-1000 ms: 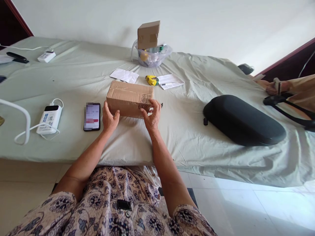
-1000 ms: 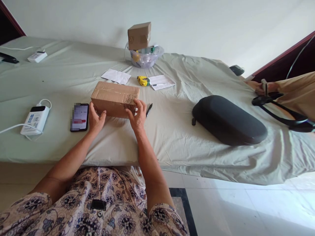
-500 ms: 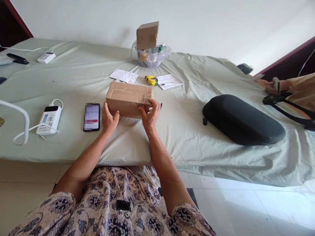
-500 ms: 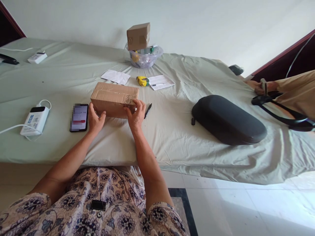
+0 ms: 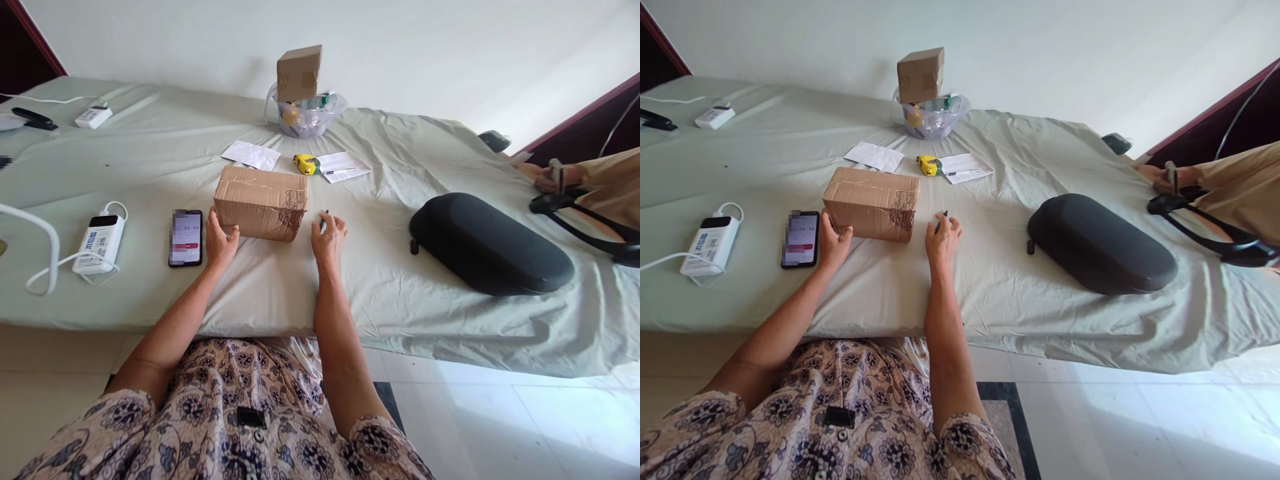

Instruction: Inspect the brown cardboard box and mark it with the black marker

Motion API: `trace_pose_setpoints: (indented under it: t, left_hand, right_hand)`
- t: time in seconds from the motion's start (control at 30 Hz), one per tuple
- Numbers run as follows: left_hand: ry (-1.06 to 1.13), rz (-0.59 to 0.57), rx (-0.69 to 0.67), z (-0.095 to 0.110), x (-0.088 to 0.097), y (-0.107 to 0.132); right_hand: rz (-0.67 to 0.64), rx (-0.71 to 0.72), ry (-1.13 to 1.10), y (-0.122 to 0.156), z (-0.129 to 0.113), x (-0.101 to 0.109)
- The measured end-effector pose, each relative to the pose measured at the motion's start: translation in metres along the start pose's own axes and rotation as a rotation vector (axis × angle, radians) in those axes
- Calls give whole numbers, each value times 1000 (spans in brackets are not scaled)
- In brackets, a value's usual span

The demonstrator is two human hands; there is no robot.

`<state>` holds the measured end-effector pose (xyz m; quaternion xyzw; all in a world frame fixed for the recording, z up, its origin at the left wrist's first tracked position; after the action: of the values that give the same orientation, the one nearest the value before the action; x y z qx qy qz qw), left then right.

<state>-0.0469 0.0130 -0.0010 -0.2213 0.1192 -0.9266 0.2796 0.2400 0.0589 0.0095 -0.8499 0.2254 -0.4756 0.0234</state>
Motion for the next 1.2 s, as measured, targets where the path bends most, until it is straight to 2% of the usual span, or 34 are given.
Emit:
trace_pose_setpoints:
  t: [0.1, 0.17, 0.3, 0.4, 0.53, 0.6, 0.77, 0.83, 0.9, 1.0, 1.1, 1.2]
  left_hand:
    - [16, -2, -7, -3, -1, -1]
    - [30, -7, -13, -5, -2, -2]
    - [17, -5, -20, -11, -2, -3]
    - [29, 1, -32, -13, -3, -3]
    - [31, -7, -5, -10, -2, -1]
    - [0, -31, 30, -6, -1, -1]
    - [-35, -58, 66, 2, 1, 1]
    - [-24, -54, 48, 3, 1, 1]
    - [-1, -50, 28, 2, 1, 2]
    - [29, -39, 11, 1, 0, 3]
    - [33, -23, 18, 0, 0, 4]
    - [25, -8, 27, 0, 0, 4]
  right_hand:
    - [-149, -54, 153, 1, 7, -4]
    - [-191, -37, 183, 3, 7, -5]
    - [-186, -53, 142, 4, 7, -8]
    - [-139, -59, -27, 1, 6, -12]
    - [76, 8, -376, -3, 4, -10]
    - [204, 65, -481, -2, 3, -4]
    - [583, 116, -611, 11, -2, 27]
    - [668, 139, -697, 19, -6, 40]
    - [649, 213, -753, 25, -13, 48]
    - [561, 373, -700, 36, -28, 52]
    - [473, 475, -756, 45, -35, 44]
    - [406, 503, -799, 50, -38, 32]
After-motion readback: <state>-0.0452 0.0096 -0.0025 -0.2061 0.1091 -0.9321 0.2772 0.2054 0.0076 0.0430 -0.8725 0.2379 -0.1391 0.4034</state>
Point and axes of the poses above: each hand's wrist, its own y-axis away from the middle knuckle, its own x-axis out of the back of the hand, z = x × y, the point moved 4 cm from there along -y, towards the middle knuckle, and after that the axes turned 8 degrees about y, right-handed, at the moved point
